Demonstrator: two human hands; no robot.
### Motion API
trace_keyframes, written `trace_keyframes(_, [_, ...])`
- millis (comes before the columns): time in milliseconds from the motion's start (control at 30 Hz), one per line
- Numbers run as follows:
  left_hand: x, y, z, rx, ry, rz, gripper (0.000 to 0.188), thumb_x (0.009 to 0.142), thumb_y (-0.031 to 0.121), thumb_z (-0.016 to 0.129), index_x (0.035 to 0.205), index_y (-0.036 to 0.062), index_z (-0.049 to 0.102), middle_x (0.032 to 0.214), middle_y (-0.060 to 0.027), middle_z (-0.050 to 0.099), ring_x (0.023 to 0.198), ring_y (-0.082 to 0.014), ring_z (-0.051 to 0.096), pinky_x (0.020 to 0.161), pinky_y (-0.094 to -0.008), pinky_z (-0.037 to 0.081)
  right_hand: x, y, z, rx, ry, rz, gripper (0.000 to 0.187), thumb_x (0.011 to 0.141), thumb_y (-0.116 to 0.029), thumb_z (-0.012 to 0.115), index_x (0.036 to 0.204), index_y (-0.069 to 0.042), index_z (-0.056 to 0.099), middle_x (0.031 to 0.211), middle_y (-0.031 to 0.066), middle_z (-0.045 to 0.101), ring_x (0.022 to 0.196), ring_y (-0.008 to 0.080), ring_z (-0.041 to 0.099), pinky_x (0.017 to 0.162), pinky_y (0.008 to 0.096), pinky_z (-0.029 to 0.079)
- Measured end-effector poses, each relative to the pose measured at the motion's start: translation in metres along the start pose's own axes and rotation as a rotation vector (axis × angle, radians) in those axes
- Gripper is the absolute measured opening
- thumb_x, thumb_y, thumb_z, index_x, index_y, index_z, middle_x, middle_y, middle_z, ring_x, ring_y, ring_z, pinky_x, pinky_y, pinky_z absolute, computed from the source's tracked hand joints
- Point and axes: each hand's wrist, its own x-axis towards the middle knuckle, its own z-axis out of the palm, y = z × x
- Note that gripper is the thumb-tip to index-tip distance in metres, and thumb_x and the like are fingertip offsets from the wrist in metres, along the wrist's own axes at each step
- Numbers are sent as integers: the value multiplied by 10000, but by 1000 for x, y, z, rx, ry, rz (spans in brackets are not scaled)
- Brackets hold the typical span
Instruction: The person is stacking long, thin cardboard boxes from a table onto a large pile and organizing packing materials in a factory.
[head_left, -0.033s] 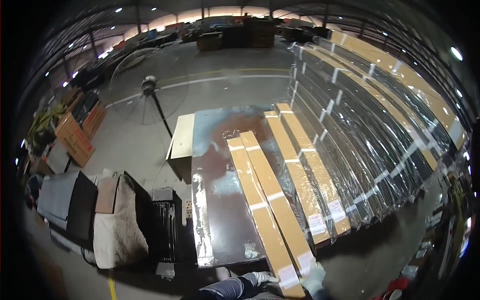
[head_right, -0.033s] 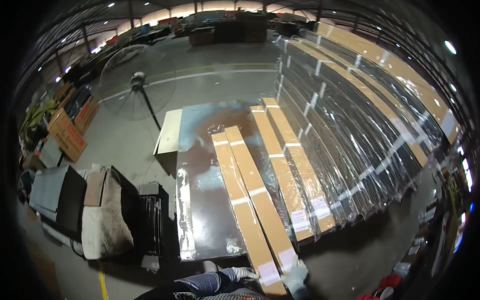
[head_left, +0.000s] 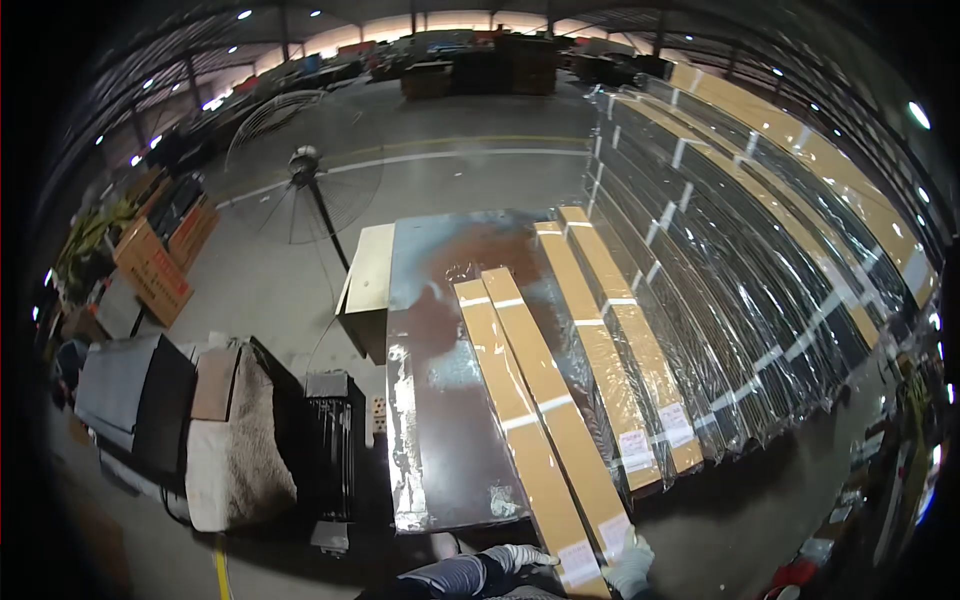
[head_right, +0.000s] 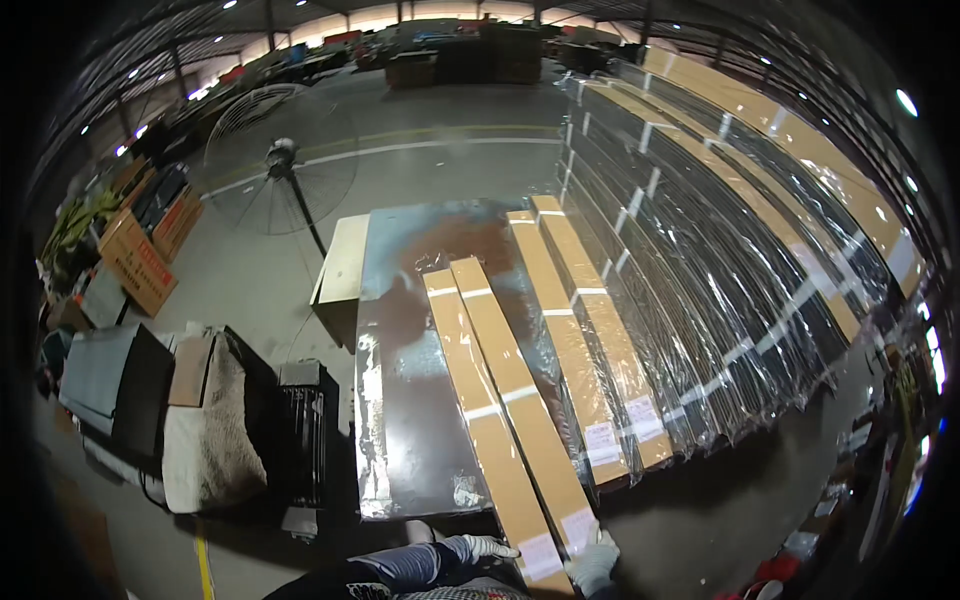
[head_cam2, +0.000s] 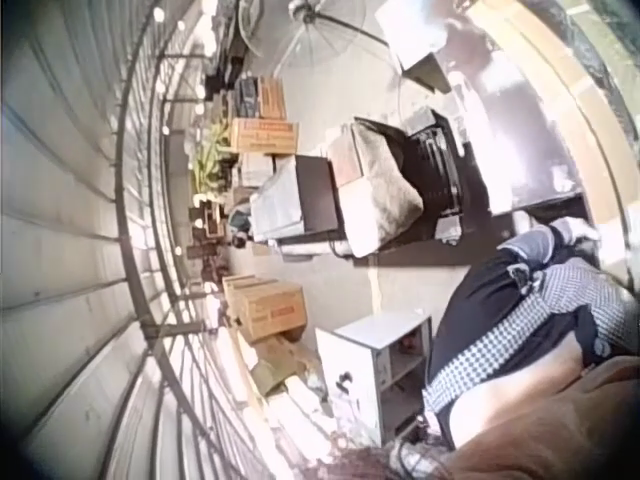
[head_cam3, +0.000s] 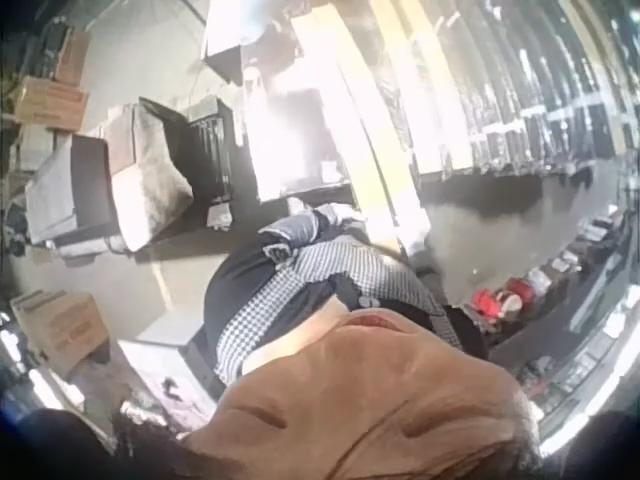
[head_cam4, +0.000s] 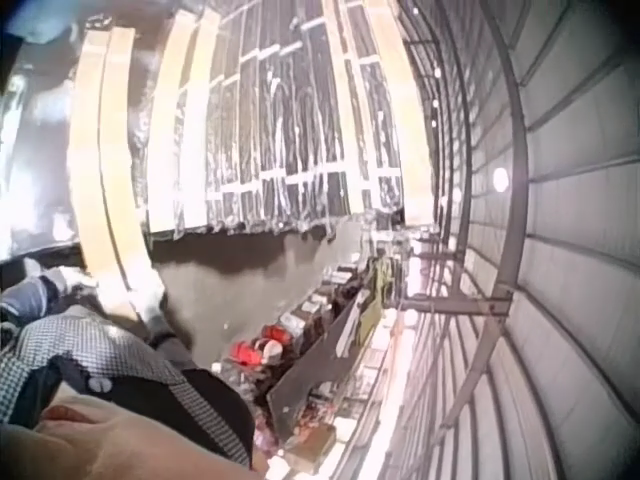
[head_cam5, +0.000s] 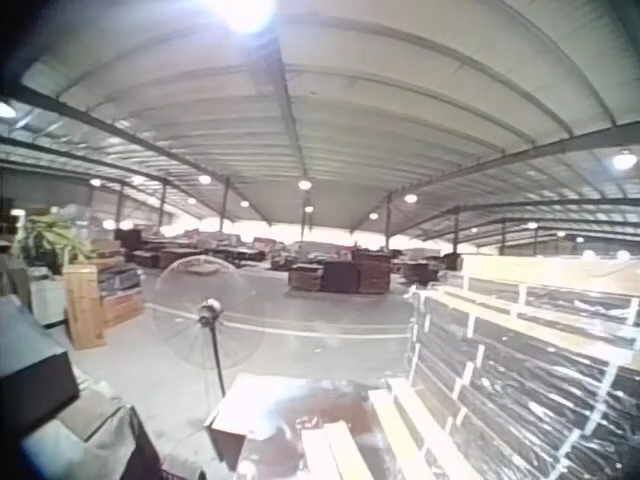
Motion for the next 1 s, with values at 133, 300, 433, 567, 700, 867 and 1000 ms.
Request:
trace_keyframes(133, [27,-11,-23,-958,-8,395,646,830,458,761,1334,100,572,1330,-94,602,1209,-264,530,1002,-392,417,-1,-7,-3,-200,169,-177,1273,553,-579,834,1500,27,235,1310,217,422,1179,362,445,1023,498,364])
trace_keyframes(300, [18,18,-5,-799,286,482,635,838,454,754,1339,112,568,1335,-76,601,1223,-257,523,1021,-428,413,77,-52,21,-161,180,-74,1340,496,-588,860,1505,10,211,1276,250,431,1163,398,444,1014,523,363])
trace_keyframes(433, [-74,46,17,-373,317,182,594,871,427,734,1350,125,557,1268,-74,644,1140,-226,596,975,-386,454,76,-40,20,-44,99,-187,1338,472,-543,888,1510,-32,216,1252,259,446,1157,407,452,1003,510,384])
trace_keyframes(567, [5,-42,-44,-1038,334,435,612,855,487,731,1327,135,565,1204,-52,665,1046,-203,626,823,-350,510,48,-51,26,-64,30,-340,1260,504,-533,873,1492,-39,269,1266,266,431,1186,415,437,1022,511,376])
trace_keyframes(700, [-21,-64,-20,-910,650,684,497,874,378,746,1272,134,576,1168,-59,674,977,-226,659,787,-403,544,41,-56,20,-140,-130,-397,1321,505,-543,867,1532,-34,209,1347,286,352,1239,425,378,1080,521,305])
trace_keyframes(867, [-97,-90,1,-1217,442,503,624,794,520,783,1299,301,489,1120,-55,687,944,-247,689,725,-493,573,51,-93,8,-259,-158,-647,1309,517,-530,863,1544,-43,214,1334,282,357,1222,418,375,1081,523,285])
trace_keyframes(1000, [-109,-118,-12,-1389,193,481,744,770,584,773,1367,269,461,1203,-81,661,1032,-314,657,838,-538,538,61,-149,-30,-321,-157,-845,1262,529,-501,870,1539,-56,259,1291,272,383,1199,408,378,1060,527,293])
